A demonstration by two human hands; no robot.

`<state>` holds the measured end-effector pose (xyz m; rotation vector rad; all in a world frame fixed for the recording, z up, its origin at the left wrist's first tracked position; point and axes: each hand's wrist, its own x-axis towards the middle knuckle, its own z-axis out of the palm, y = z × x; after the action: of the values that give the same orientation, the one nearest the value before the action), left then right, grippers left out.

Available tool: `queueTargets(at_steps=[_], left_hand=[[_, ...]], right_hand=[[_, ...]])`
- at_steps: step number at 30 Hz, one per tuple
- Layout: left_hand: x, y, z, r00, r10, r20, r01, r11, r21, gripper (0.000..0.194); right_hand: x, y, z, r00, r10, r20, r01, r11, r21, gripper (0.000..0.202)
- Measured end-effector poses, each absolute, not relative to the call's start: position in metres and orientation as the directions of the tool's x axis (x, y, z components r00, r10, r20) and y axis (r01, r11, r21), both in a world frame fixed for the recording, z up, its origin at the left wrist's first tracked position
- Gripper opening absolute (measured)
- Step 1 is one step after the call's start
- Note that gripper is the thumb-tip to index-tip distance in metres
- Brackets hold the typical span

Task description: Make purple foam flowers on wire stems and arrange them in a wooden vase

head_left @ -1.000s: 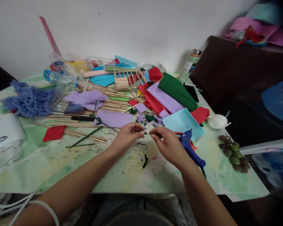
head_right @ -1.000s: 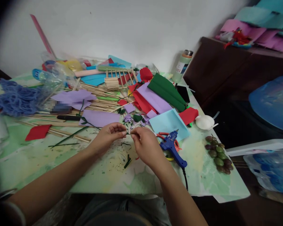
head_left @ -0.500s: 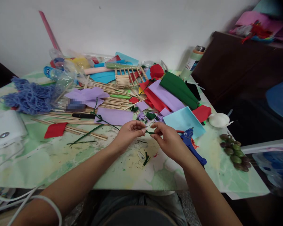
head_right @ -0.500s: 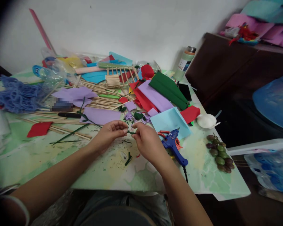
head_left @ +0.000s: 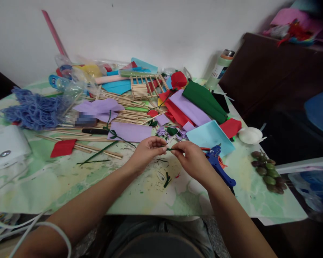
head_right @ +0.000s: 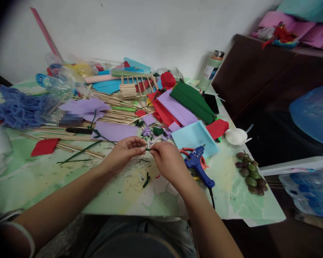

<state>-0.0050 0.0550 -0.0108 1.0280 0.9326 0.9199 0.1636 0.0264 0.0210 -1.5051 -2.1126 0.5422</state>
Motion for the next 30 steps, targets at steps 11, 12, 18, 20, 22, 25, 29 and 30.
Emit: queueTargets(at_steps=[11,12,18,20,22,25,29,30], left_hand=[[-0.0040,0.0556,-0.0111,0.316,0.930,-0.187,-0.169,0.249,0.954,0.026],[-0.0040,0.0556,-0.0110,0.314,0.931,-0.188,-0.170,0.250,0.953,0.026],[-0.0038,0.0555,-0.0105,0.311,0.932,-0.187,-0.179,0.250,0.951,0.026],[-0.0040,0.0556,-0.0110,0.310,0.933,-0.184,-0.183,0.248,0.951,0.027],[-0.0044,0.0559,-0.0116,0.313,0.932,-0.180,-0.187,0.247,0.951,0.027],[-0.0048,0.0563,-0.0118,0.318,0.931,-0.177,-0.185,0.244,0.952,0.025],[-0.0045,0.0563,-0.0105,0.317,0.931,-0.183,-0.185,0.249,0.950,0.025],[-0.0044,0.0562,-0.0101,0.316,0.930,-0.186,-0.186,0.253,0.949,0.025]], right_hand=[[0.1638,0.0280,0.0210,-0.289,0.946,0.149,0.765,0.321,-0.558,0.015],[0.1636,0.0281,0.0209,-0.291,0.945,0.148,0.766,0.322,-0.556,0.015],[0.1617,0.0284,0.0197,-0.287,0.946,0.150,0.772,0.321,-0.549,0.018],[0.1612,0.0284,0.0194,-0.285,0.946,0.153,0.774,0.321,-0.545,0.018],[0.1608,0.0284,0.0194,-0.282,0.948,0.150,0.779,0.317,-0.541,0.017],[0.1605,0.0285,0.0195,-0.279,0.949,0.146,0.786,0.313,-0.533,0.017],[0.1602,0.0285,0.0202,-0.273,0.951,0.147,0.791,0.309,-0.529,0.018],[0.1602,0.0285,0.0204,-0.271,0.951,0.149,0.791,0.308,-0.528,0.018]])
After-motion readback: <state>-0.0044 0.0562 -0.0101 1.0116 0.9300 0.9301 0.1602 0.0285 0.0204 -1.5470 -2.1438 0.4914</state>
